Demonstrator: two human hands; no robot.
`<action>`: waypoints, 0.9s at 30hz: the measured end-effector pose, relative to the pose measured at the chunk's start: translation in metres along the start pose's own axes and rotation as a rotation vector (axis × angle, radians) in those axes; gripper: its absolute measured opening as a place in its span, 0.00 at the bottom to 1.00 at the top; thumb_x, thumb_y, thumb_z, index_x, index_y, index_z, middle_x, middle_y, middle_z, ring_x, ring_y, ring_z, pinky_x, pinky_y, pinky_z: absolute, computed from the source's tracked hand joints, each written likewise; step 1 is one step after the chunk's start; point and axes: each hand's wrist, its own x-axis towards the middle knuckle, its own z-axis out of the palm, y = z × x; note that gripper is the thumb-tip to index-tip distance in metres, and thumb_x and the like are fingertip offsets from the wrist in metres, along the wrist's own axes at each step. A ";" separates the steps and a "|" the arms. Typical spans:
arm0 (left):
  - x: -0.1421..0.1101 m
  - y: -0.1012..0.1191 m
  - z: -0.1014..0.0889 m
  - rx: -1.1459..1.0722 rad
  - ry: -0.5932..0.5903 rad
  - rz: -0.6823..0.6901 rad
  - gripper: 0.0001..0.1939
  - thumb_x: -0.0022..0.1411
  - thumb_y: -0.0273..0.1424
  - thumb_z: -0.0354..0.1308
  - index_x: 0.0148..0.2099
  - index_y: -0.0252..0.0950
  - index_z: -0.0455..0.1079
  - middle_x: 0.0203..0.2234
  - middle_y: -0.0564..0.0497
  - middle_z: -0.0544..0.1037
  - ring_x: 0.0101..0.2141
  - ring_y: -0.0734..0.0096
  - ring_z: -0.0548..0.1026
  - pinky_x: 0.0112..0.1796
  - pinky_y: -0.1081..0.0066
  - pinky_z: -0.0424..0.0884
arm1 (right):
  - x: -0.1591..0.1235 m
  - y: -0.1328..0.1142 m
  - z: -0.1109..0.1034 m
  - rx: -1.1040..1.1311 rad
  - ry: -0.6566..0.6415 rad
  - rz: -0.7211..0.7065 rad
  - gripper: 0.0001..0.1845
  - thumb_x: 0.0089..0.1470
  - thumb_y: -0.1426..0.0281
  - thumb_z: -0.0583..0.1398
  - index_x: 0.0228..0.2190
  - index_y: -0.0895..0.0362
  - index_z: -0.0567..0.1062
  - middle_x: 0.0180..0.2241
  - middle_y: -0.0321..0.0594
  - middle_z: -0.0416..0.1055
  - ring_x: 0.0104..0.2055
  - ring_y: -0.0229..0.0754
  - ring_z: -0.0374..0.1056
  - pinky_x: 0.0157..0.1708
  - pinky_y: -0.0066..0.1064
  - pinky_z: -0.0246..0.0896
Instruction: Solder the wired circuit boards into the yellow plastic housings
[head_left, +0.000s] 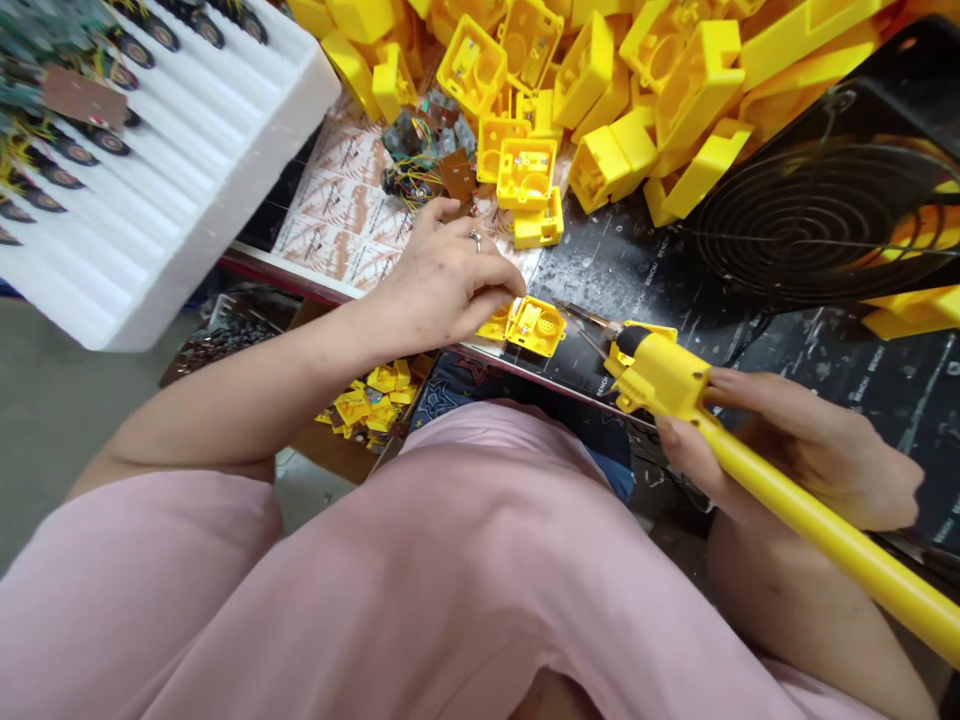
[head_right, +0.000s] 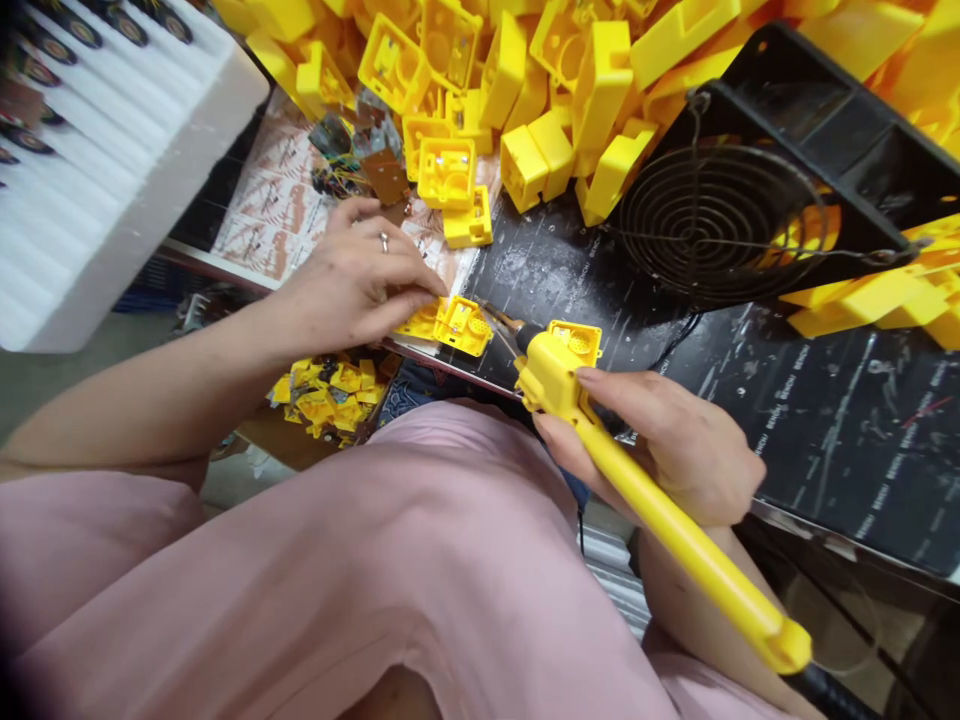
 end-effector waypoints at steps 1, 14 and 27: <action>0.000 -0.002 0.003 -0.026 0.024 -0.015 0.15 0.72 0.35 0.53 0.45 0.46 0.82 0.36 0.52 0.84 0.51 0.55 0.78 0.65 0.39 0.59 | -0.002 0.000 0.002 0.010 0.054 -0.015 0.28 0.52 0.67 0.76 0.54 0.46 0.79 0.36 0.33 0.84 0.30 0.43 0.80 0.23 0.32 0.74; 0.005 0.023 0.012 -0.015 0.071 -0.049 0.16 0.69 0.35 0.52 0.34 0.43 0.81 0.29 0.52 0.78 0.49 0.49 0.78 0.64 0.29 0.57 | -0.009 -0.013 0.011 0.098 0.083 0.076 0.21 0.55 0.73 0.73 0.48 0.45 0.79 0.33 0.32 0.82 0.31 0.44 0.79 0.28 0.34 0.77; 0.019 0.027 0.008 0.136 -0.001 0.051 0.14 0.65 0.32 0.52 0.31 0.39 0.76 0.25 0.50 0.76 0.49 0.50 0.78 0.64 0.34 0.61 | 0.013 -0.019 0.005 -0.056 -0.147 -0.211 0.15 0.56 0.77 0.71 0.39 0.51 0.72 0.32 0.31 0.79 0.30 0.35 0.75 0.34 0.25 0.74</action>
